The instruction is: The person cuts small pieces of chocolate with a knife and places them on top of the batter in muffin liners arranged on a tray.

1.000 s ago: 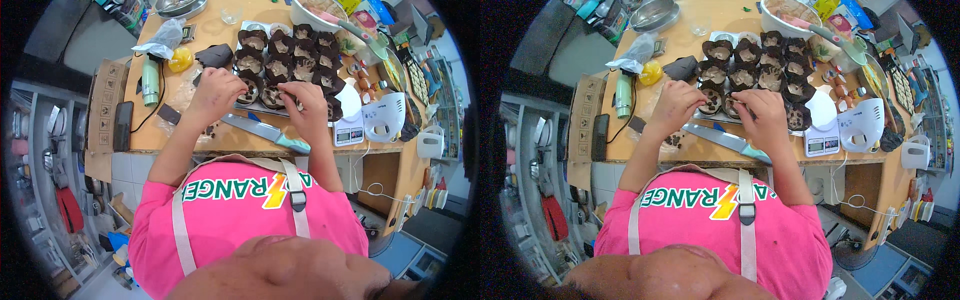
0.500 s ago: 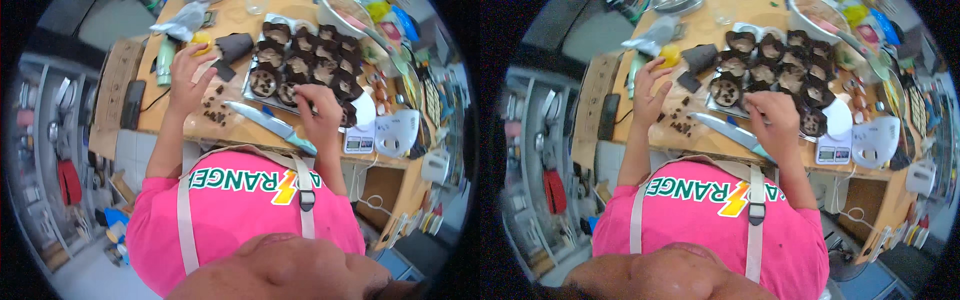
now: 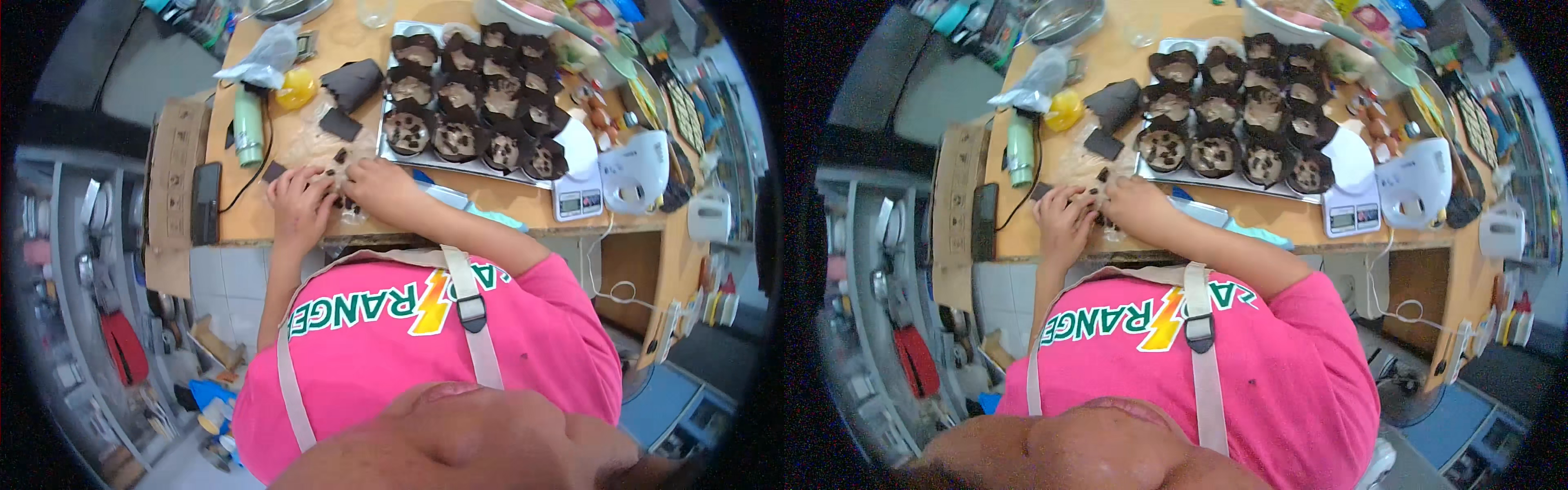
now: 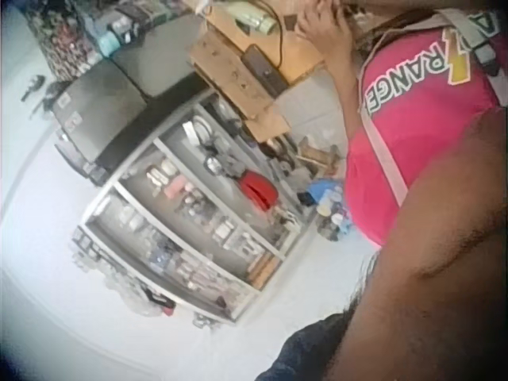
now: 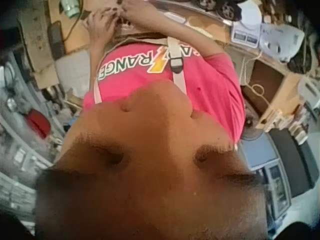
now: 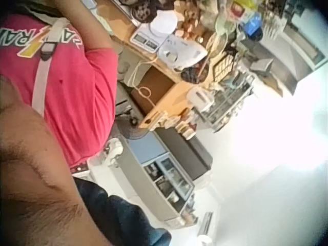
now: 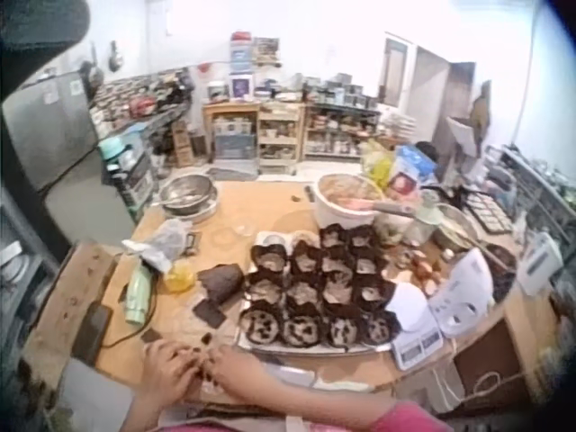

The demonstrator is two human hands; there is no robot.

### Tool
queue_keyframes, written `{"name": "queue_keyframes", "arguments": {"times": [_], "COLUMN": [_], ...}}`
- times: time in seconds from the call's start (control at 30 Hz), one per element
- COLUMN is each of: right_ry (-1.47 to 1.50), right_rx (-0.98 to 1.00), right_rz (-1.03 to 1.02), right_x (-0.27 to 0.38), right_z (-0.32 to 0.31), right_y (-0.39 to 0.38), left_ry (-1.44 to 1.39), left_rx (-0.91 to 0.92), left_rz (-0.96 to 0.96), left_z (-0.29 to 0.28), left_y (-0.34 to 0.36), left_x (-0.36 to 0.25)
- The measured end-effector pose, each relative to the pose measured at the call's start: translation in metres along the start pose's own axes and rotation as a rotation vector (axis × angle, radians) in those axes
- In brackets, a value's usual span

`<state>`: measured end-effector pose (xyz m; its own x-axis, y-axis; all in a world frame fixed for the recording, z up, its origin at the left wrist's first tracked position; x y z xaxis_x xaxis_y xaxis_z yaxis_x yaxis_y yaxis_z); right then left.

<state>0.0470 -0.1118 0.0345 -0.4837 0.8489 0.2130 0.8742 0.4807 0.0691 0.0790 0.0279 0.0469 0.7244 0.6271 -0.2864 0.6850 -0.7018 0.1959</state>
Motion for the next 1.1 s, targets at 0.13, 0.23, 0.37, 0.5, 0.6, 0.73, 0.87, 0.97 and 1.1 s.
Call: {"name": "queue_keyframes", "arguments": {"times": [0.13, 0.23, 0.37, 0.5, 0.6, 0.73, 0.87, 0.97, 1.1], "right_ry": [-0.117, 0.062, 0.425, 0.413, 0.411, 0.394, 0.358, 0.369, 0.378], "right_rx": [0.036, -0.047, -0.248, -0.557, -0.669, -0.747, -0.691, -0.715, -0.721], "right_rz": [-0.038, -0.034, -0.012, 0.236, 0.504, 0.596, 0.658, 0.647, 0.597], "right_x": [0.002, -0.001, -0.021, -0.080, -0.111, -0.128, -0.132, -0.132, -0.134], "right_z": [-0.003, -0.021, -0.087, -0.150, -0.167, -0.161, -0.153, -0.152, -0.152], "right_y": [-0.003, -0.016, -0.060, -0.142, -0.198, -0.242, -0.255, -0.256, -0.259], "left_ry": [-0.024, -0.074, -0.056, -0.067, -0.016, -0.016, -0.002, 0.016, 0.025], "left_rx": [-0.010, 0.050, 0.042, 0.057, 0.137, 0.173, 0.281, 0.315, 0.309], "left_rz": [0.026, 0.029, 0.050, 0.035, 0.033, 0.121, 0.157, 0.152, 0.145], "left_z": [-0.003, 0.005, 0.004, 0.001, 0.004, 0.006, 0.015, 0.021, 0.018], "left_y": [0.005, 0.006, 0.001, 0.002, 0.011, 0.012, 0.010, 0.006, 0.010], "left_x": [-0.007, -0.009, -0.018, -0.024, -0.026, -0.032, -0.037, -0.029, -0.032]}}
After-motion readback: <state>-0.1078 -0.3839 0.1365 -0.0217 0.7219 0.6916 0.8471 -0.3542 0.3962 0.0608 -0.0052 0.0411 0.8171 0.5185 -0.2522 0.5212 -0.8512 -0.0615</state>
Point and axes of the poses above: each hand's wrist, its own y-axis towards the middle knuckle, its own z-axis out of the palm, x = y × z, the point moved 6 cm from there along y, towards the middle knuckle, and after that the axes turned 13 degrees about x, right-handed, at the moved point
